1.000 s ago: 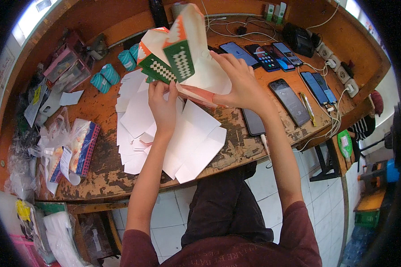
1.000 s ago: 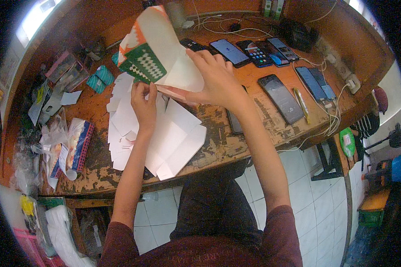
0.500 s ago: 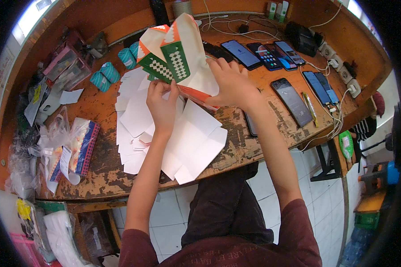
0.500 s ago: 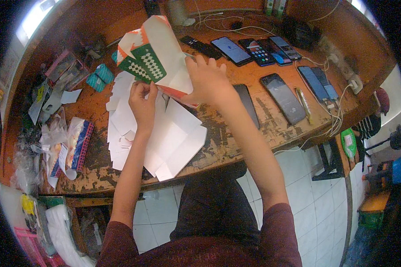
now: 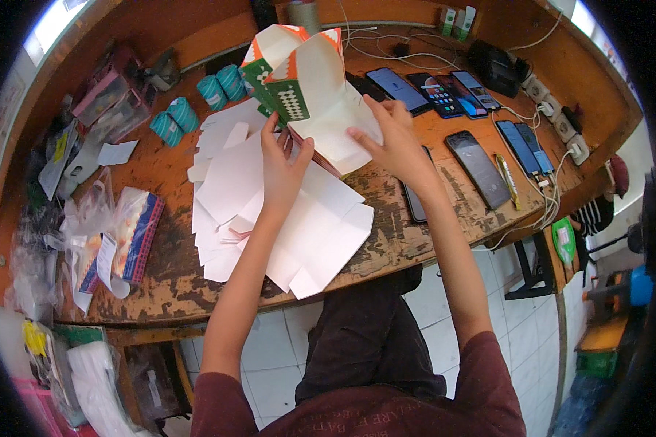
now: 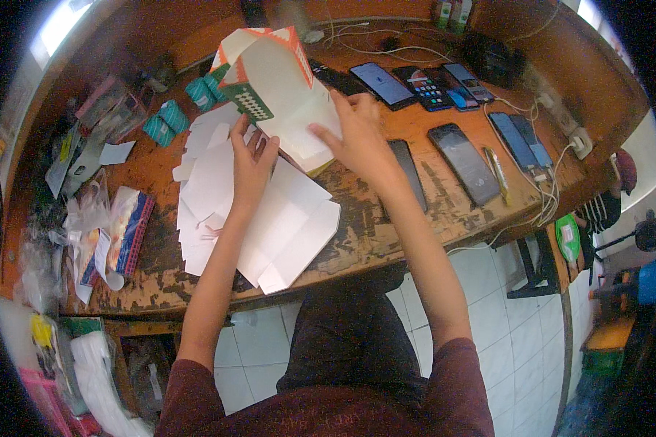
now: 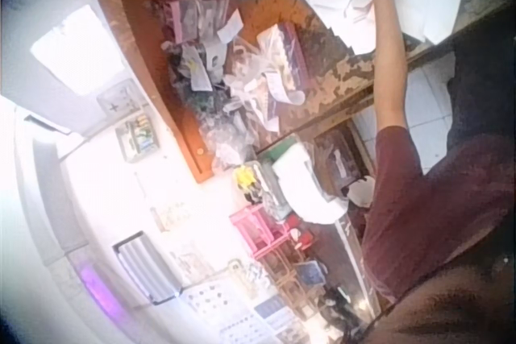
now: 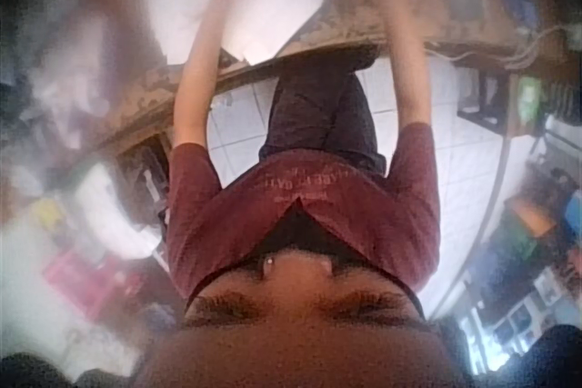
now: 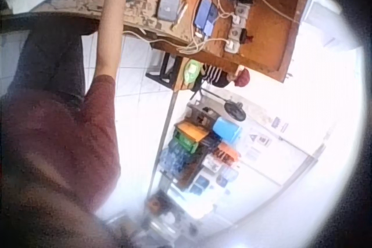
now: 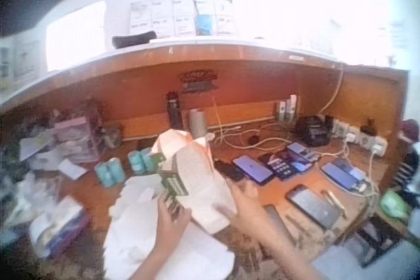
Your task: The person folds flat printed paper sheets into small takeaway-style boxes by hand, aligning edges and creasing flaps. They repeatedly pick a sheet, fold it into a box, and place the finished box on the table.
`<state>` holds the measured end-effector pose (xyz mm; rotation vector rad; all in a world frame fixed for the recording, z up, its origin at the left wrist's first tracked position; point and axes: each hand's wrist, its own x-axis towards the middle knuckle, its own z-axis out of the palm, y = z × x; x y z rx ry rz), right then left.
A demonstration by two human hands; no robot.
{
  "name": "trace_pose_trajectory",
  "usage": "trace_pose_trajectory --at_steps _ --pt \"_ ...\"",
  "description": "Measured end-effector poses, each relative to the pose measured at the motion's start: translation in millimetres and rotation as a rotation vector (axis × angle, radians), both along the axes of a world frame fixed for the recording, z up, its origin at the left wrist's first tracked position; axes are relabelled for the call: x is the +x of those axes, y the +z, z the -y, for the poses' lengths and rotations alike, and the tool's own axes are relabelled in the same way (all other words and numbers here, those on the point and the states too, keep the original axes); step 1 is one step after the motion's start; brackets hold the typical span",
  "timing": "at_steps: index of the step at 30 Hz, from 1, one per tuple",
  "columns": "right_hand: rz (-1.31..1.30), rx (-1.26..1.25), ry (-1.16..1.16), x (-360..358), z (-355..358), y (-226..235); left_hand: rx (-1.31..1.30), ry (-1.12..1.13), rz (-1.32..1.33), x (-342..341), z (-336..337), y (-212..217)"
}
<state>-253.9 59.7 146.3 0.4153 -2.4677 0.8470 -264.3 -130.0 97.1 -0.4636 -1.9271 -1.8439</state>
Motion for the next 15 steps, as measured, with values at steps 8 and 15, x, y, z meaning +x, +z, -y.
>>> trace_pose_trajectory --at_steps 8,15 --pt "-0.096 0.021 -0.027 -5.0 0.7 -2.7 0.113 0.016 0.027 2.3 -4.1 -1.5" --pt "-0.132 -0.055 0.064 -23.2 -7.9 -7.7 -0.065 -0.038 -0.036 -6.8 7.3 -5.5"
